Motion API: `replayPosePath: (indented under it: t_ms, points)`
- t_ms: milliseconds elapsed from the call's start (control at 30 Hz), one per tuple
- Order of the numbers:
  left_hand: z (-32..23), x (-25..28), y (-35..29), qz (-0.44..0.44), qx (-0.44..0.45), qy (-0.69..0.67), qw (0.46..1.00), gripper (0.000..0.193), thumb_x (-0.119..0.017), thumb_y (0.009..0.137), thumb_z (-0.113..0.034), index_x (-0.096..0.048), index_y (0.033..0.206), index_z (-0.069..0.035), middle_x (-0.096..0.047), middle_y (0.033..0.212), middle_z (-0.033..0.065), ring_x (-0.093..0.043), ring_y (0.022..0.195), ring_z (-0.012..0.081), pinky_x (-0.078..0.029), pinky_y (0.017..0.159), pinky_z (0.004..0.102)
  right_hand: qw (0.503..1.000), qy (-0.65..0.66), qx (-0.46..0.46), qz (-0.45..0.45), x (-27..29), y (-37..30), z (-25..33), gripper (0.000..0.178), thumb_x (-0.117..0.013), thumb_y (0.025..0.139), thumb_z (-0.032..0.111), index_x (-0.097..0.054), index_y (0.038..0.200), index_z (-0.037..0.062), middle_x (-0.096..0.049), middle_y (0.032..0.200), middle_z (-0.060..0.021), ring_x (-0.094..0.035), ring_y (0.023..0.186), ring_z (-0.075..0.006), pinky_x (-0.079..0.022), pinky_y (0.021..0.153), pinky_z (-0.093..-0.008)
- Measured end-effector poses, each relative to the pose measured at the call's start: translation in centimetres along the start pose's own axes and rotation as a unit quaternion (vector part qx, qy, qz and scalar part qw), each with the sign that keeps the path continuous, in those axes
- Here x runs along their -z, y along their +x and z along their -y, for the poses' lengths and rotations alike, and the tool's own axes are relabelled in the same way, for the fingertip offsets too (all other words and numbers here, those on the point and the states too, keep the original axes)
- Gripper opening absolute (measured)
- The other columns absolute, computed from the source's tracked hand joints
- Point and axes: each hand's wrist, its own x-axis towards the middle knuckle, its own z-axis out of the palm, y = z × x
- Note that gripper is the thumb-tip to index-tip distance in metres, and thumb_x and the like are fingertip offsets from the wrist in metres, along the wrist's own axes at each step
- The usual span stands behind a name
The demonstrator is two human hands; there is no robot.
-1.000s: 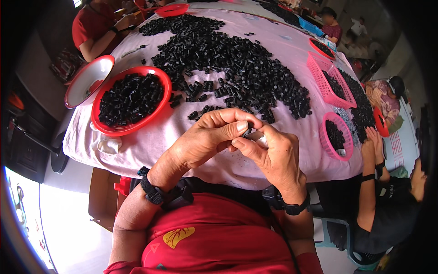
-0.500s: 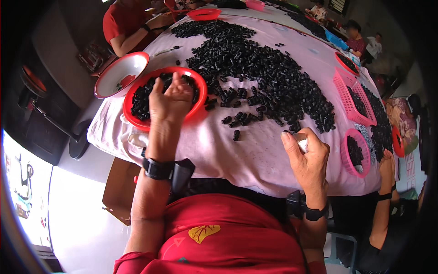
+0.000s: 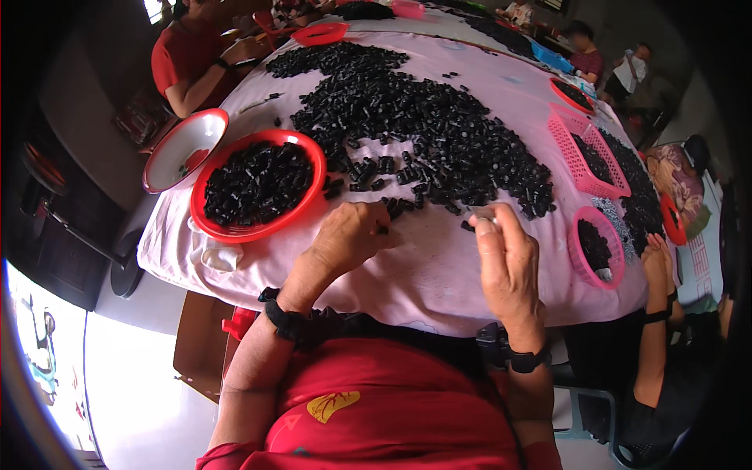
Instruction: Inserting small white inserts into black plastic components at a manual assembly table.
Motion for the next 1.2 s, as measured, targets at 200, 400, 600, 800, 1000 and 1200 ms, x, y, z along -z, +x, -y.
replayPosePath:
  t_ms: [200, 400, 600, 800, 1000, 1200]
  points:
    - [-0.9, 0.5, 0.7, 0.007, -0.012, -0.259, 0.966, 0.028, -0.069, 0.083, -0.016, -0.065, 0.107, -0.003, -0.066, 0.087, 0.0052, -0.061, 0.073, 0.0108, -0.048, 0.065, 0.0249, 1.000, -0.020, -0.005, 0.002, -0.6, -0.1, -0.3, 0.014, -0.054, 0.090, 0.014, -0.052, 0.087, 0.0001, -0.058, 0.065, -0.0181, -0.061, 0.059, -0.0345, -0.045, 0.052, -0.0389]
    - [-3.6, 1.6, 0.0, 0.143, 0.019, -0.637, 0.757, 0.035, -0.062, 0.090, -0.014, -0.057, 0.121, 0.000, -0.064, 0.098, 0.0056, -0.060, 0.075, 0.0082, -0.048, 0.067, 0.0209, 0.999, -0.003, -0.026, 0.035, -0.3, -0.3, 0.9, 0.016, -0.055, 0.090, 0.015, -0.053, 0.085, 0.0008, -0.058, 0.062, -0.0140, -0.060, 0.054, -0.0258, -0.043, 0.049, -0.0345]
    - [-3.9, 1.3, -0.2, 0.165, -0.011, -0.704, 0.691, 0.033, -0.059, 0.091, -0.011, -0.056, 0.122, 0.002, -0.064, 0.097, 0.0059, -0.062, 0.079, 0.0108, -0.049, 0.069, 0.0237, 0.998, 0.035, -0.003, 0.049, -0.5, -0.3, 1.4, 0.021, -0.061, 0.090, 0.021, -0.055, 0.083, 0.0022, -0.062, 0.065, -0.0082, -0.059, 0.051, -0.0139, -0.041, 0.045, -0.0283]
    - [-4.1, 0.9, -0.2, 0.170, 0.002, -0.717, 0.676, 0.031, -0.060, 0.090, -0.011, -0.057, 0.119, 0.001, -0.064, 0.098, 0.0050, -0.062, 0.082, 0.0123, -0.050, 0.072, 0.0254, 0.997, 0.008, 0.065, 0.032, -0.9, -0.5, 1.0, 0.026, -0.072, 0.084, 0.024, -0.055, 0.083, 0.0036, -0.064, 0.067, -0.0064, -0.058, 0.050, -0.0098, -0.041, 0.042, -0.0249]
    - [-4.3, 0.6, -0.2, 0.146, 0.002, -0.707, 0.692, 0.026, -0.064, 0.088, -0.012, -0.060, 0.112, -0.002, -0.064, 0.095, 0.0050, -0.062, 0.081, 0.0117, -0.051, 0.069, 0.0249, 0.997, 0.029, 0.075, 0.001, -1.0, -0.5, 0.9, 0.024, -0.074, 0.081, 0.018, -0.056, 0.087, 0.0033, -0.065, 0.069, -0.0071, -0.058, 0.051, -0.0095, -0.043, 0.043, -0.0248]
    - [-4.3, 0.3, -0.2, 0.127, 0.010, -0.688, 0.714, 0.020, -0.064, 0.088, -0.013, -0.061, 0.106, -0.003, -0.063, 0.090, 0.0033, -0.060, 0.073, 0.0098, -0.048, 0.064, 0.0227, 0.995, 0.033, 0.091, 0.010, -1.2, -0.6, 0.7, 0.017, -0.070, 0.083, 0.012, -0.058, 0.091, 0.0031, -0.065, 0.071, -0.0076, -0.058, 0.053, -0.0089, -0.044, 0.045, -0.0241]
